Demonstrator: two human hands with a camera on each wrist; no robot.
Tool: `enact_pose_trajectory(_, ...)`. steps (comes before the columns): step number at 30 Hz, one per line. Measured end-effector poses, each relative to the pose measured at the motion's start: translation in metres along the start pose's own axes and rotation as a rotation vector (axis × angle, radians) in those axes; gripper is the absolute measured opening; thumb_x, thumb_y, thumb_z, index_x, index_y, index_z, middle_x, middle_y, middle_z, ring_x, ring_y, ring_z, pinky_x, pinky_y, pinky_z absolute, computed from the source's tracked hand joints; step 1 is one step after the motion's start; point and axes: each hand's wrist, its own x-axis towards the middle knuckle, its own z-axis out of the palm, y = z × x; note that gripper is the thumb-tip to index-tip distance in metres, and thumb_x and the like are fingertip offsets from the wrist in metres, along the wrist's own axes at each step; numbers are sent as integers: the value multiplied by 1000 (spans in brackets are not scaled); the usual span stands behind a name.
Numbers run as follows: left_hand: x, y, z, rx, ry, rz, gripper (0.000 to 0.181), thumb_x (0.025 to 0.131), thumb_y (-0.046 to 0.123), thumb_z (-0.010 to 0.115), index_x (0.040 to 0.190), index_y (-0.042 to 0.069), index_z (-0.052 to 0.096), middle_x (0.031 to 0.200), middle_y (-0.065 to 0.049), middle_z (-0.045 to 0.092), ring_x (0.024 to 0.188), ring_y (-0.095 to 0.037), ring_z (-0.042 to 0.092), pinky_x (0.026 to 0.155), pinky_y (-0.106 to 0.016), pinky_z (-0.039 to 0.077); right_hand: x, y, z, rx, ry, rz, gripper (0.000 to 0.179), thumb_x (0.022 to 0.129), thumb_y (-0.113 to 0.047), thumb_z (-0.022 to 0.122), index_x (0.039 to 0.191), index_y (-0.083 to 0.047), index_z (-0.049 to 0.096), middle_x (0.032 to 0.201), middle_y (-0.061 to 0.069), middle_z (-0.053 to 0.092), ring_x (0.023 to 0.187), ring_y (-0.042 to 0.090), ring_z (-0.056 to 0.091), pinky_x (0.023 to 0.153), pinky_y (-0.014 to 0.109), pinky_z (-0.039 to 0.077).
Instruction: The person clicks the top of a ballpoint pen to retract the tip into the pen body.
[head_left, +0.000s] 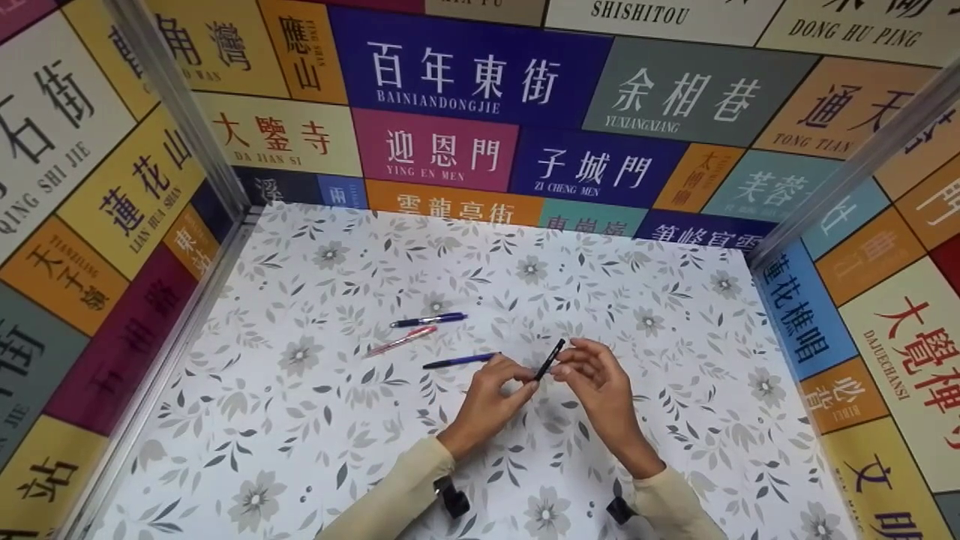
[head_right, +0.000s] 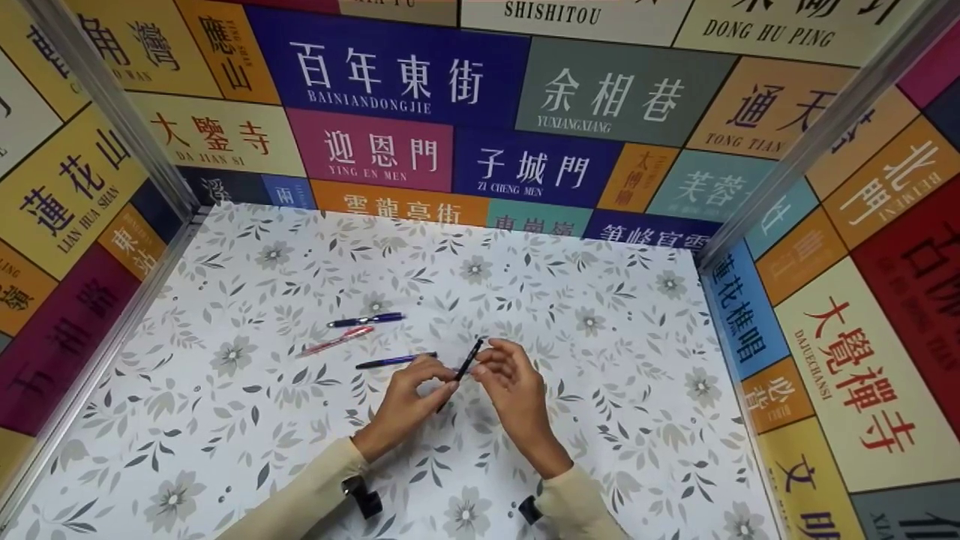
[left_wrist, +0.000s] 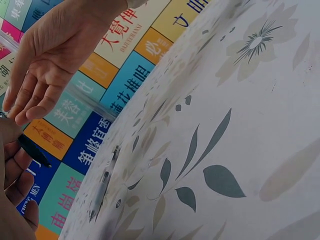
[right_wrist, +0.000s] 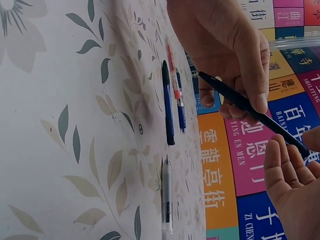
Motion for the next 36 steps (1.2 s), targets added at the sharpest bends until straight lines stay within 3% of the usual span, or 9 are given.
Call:
enact_pose_trajectory(5,-1,0,3,-15,0,0,5,101,10,81,103,6,82,97,-3,77,93,-19,65,84,-47,58,2,-2,2,-6,-1,-3,46,104,10,68,144,21,48,122,38,63,102,25,76,91,34,64)
enact_pose_trajectory(9,-2,0,5,-18,-2,-19,5,100,9,82,104,7,82,97,-3,76,93,-19,65,83,-53,58,2,-2,3,-48,-4,0,44,104,8,69,144,14,54,123,36,65,103,25,76,91,33,63)
enact_pose_trajectory(12,-3,0,6,-9,2,-13,6,100,11,83,105,8,81,96,-3,76,93,-18,66,83,-51,58,2,-2,3,-70,-6,-6,42,104,8,70,144,8,58,123,35,66,102,25,76,91,32,63)
enact_pose_trajectory(16,-4,1,7,7,5,4,6,99,11,83,105,9,81,96,-1,75,92,-19,67,82,-45,58,3,-2,3,-101,-5,-31,42,102,9,72,142,10,59,121,33,67,100,25,76,89,31,64)
enact_pose_trajectory(21,-2,3,7,-28,-2,4,6,99,10,83,105,9,82,96,-1,76,93,-18,67,83,-44,58,3,-4,3,-155,-13,-63,42,101,8,73,142,9,61,124,26,68,100,26,76,89,30,63)
enact_pose_trajectory(27,-1,10,7,-89,-33,-49,7,101,12,83,106,9,82,100,-2,76,98,-14,68,88,-46,59,1,-10,4,-197,-44,-107,44,101,11,71,144,6,61,125,25,68,104,29,76,90,29,63)
enact_pose_trajectory(36,1,17,0,-189,-104,-188,6,100,17,84,105,14,83,101,3,76,99,-10,68,94,-51,57,-1,-18,3,-206,-91,-148,48,97,17,72,143,7,62,121,26,67,104,25,75,87,25,62)
